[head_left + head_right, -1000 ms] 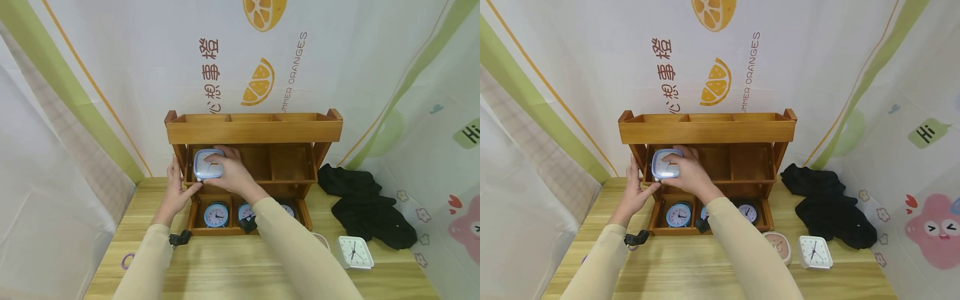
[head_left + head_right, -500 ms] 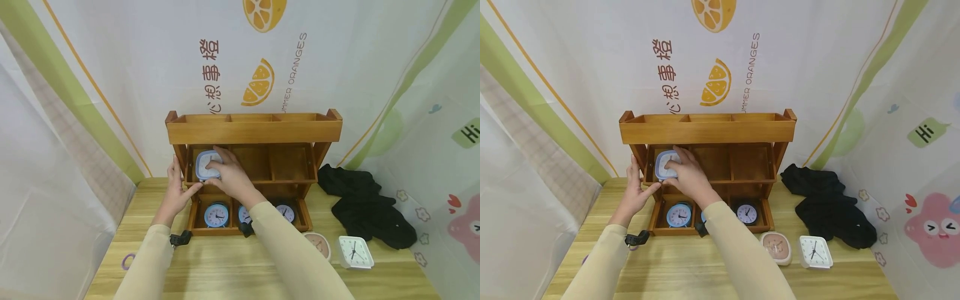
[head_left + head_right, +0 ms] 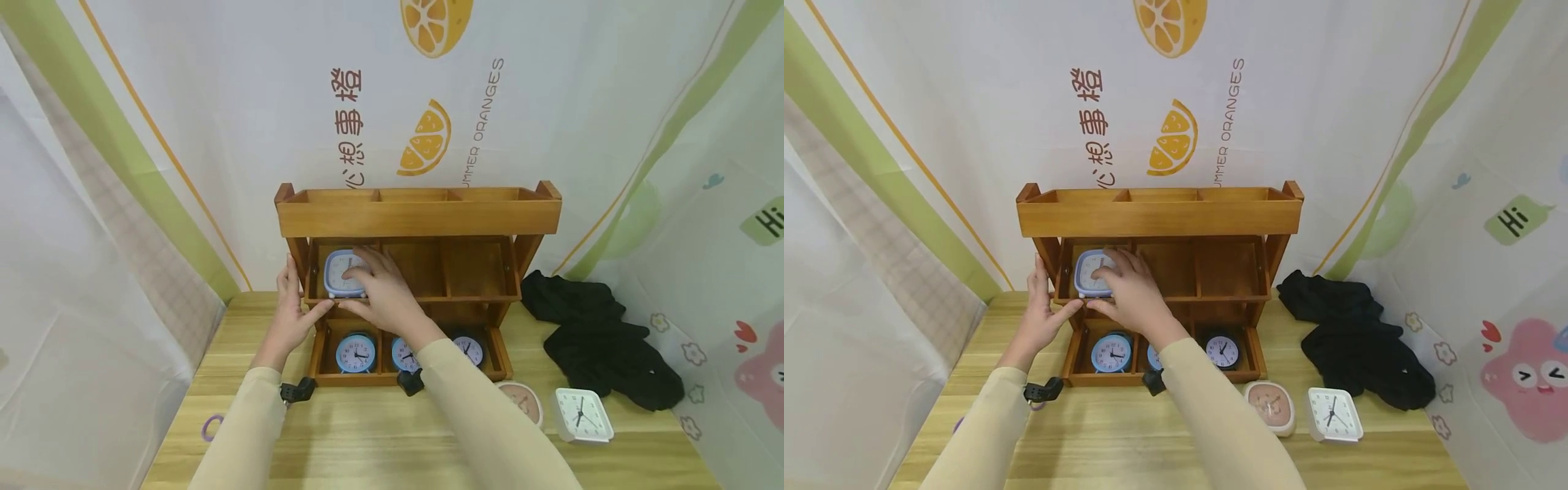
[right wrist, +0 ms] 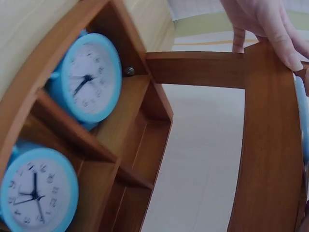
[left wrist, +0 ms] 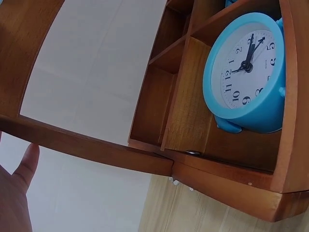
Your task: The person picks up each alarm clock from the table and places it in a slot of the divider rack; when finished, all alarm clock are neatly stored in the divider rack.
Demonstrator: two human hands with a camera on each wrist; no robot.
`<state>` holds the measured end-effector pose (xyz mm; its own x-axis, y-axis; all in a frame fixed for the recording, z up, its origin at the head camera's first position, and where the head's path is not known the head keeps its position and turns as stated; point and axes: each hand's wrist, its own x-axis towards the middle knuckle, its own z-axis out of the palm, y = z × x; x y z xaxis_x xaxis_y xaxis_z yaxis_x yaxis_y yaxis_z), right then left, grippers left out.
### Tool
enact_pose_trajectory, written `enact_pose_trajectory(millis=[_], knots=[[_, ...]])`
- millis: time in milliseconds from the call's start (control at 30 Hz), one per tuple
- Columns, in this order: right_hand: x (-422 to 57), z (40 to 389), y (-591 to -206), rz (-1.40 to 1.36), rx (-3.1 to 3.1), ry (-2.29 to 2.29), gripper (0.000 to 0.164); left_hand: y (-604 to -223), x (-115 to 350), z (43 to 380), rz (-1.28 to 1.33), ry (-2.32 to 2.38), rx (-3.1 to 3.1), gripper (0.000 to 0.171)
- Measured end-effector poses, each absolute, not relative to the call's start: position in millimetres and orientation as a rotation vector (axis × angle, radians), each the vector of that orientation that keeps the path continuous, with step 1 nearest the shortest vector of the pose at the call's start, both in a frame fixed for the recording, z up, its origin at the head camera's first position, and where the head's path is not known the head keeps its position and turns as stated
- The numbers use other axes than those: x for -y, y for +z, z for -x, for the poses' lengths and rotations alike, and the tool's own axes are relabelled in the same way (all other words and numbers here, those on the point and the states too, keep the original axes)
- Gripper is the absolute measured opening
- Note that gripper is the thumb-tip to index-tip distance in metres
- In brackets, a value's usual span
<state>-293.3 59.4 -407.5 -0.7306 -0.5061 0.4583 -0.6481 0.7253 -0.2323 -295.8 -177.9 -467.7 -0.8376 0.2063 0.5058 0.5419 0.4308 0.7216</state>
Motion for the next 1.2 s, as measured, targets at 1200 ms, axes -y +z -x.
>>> enact_pose_trajectory(millis=[1200], knots=[[-293.5,107.4,-554.3,-0.206,2.881,0.531,0.077,-467.3,174.7,293.2,0.600,-1.366,2.373,0.118]])
